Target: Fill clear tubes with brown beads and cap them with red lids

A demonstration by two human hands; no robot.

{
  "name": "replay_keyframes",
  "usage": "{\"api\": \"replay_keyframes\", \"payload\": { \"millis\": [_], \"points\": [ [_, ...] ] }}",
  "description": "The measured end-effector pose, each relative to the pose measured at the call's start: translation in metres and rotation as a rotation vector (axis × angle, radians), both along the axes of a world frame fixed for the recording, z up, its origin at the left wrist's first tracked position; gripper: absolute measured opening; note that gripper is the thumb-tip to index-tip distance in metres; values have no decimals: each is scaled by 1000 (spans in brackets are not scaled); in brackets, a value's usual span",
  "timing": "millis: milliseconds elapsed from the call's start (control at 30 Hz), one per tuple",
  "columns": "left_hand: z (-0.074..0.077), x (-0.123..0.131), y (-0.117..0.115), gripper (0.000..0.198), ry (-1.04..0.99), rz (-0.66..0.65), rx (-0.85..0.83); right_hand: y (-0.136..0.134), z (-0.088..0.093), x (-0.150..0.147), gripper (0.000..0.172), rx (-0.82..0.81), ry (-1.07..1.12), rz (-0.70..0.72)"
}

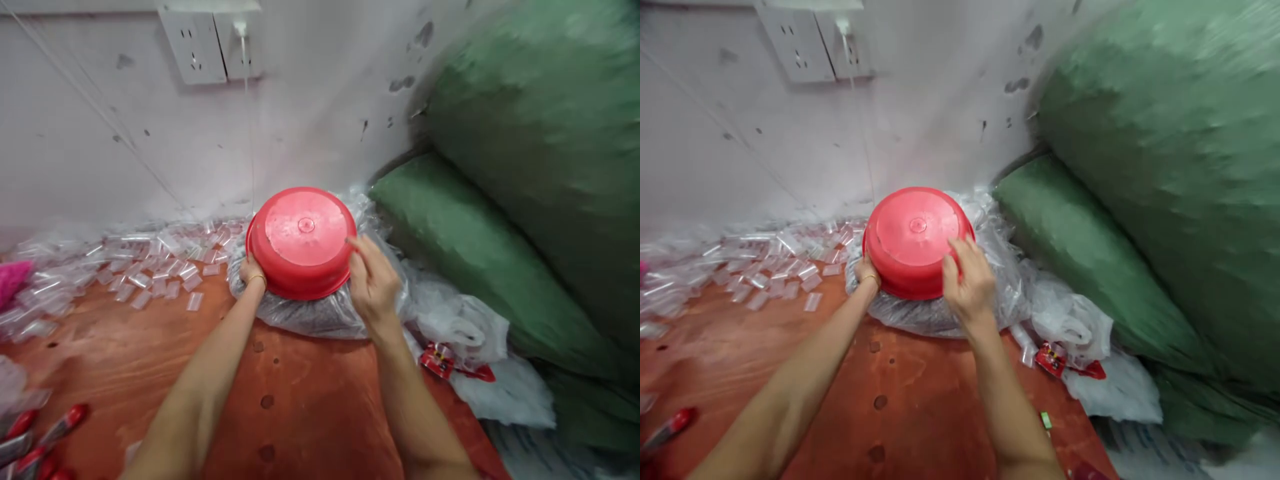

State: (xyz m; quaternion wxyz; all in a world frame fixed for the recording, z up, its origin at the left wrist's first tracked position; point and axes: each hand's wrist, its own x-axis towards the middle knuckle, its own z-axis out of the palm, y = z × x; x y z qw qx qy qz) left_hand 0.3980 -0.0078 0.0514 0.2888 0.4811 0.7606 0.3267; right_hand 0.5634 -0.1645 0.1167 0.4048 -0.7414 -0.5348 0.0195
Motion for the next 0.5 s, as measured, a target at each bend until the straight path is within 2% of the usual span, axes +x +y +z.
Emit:
{"api": "replay_keyframes", "payload": {
  "millis": [67, 133, 167, 233, 333, 433, 500],
  "points": [
    [-1, -6, -9, 33, 63, -14, -79, 51, 14, -5, 49, -84, -103, 107],
    [0, -19, -22, 30, 133, -88, -53, 91, 7, -9, 56, -210, -175, 207],
    [-1, -28, -29, 38, 178, -133, 12, 103, -2, -9, 60, -250, -208, 229],
    [-8, -44, -42, 57, 233, -172, 148, 111, -18, -10, 66, -278, -272, 238],
    [-35, -52, -54, 67, 181, -119, 220, 99, -28, -8, 69, -276, -363, 217],
    [-63, -26, -50, 79, 153, -148, 273, 90, -29, 8, 74, -299, -439, 172],
    [-72, 0, -35, 80, 157, -134, 268, 97, -33, 30, 78, -351, -513, 139]
  ]
}}
